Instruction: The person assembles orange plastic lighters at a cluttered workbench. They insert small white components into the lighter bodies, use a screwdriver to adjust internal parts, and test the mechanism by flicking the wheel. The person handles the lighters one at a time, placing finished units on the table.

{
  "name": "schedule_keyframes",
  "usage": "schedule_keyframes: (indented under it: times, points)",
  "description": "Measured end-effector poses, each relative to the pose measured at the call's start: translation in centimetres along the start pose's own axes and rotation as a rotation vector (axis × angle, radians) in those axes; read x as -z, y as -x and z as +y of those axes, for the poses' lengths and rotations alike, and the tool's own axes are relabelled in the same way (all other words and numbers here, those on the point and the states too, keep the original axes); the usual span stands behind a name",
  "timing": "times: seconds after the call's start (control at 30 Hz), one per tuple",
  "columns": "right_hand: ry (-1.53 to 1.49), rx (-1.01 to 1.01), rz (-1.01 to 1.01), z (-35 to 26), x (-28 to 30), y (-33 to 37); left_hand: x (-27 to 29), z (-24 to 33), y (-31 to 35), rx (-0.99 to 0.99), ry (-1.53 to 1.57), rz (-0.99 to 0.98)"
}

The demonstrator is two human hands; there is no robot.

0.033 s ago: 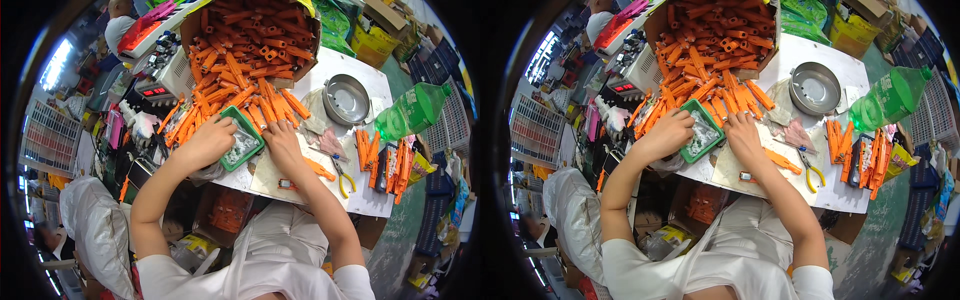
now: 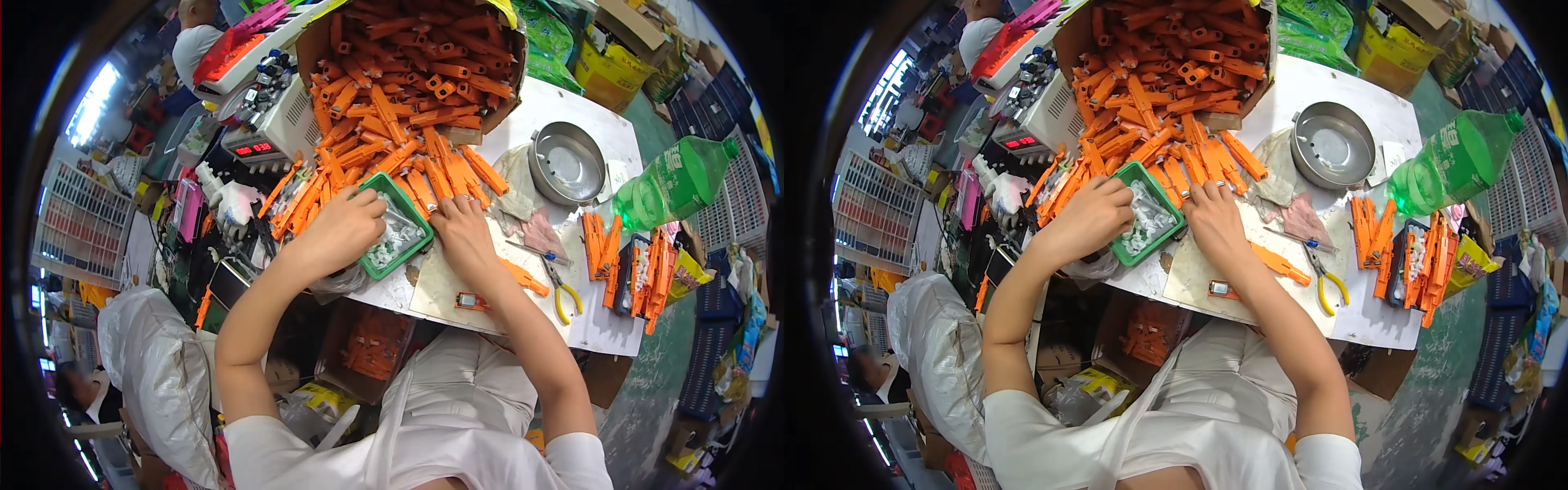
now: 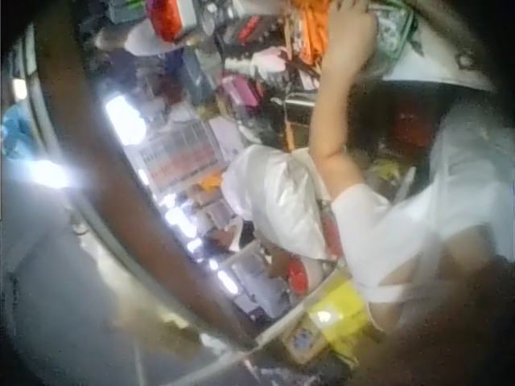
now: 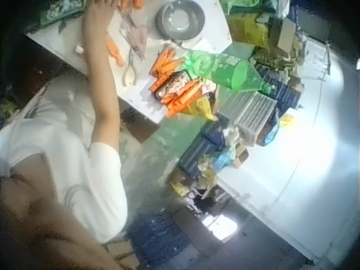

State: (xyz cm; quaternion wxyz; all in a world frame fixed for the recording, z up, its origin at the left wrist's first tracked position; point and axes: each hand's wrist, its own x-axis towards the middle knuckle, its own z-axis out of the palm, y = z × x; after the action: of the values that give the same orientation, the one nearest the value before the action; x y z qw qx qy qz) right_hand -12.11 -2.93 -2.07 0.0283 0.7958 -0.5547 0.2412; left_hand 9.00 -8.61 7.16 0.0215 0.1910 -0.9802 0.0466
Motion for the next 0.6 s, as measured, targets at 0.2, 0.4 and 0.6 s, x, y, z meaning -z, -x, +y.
schedule_keyframes:
  times: [0.2, 0.4, 0.6]
  points:
    - [0.166, 0.151, -0.042, 0.6, -0.3, -0.1, 1.3, 2.2, 2.3, 0.264, 0.432, 0.336]
    - [0.000, 0.024, 0.148, 0.4, 1.8, 0.7, -2.6, 9.6, 3.7, 0.489, 1.350, 0.579]
    - [-0.536, -0.104, 0.064, -2.7, 8.4, 6.0, -7.2, 15.0, 1.6, 0.519, 2.142, 0.676]
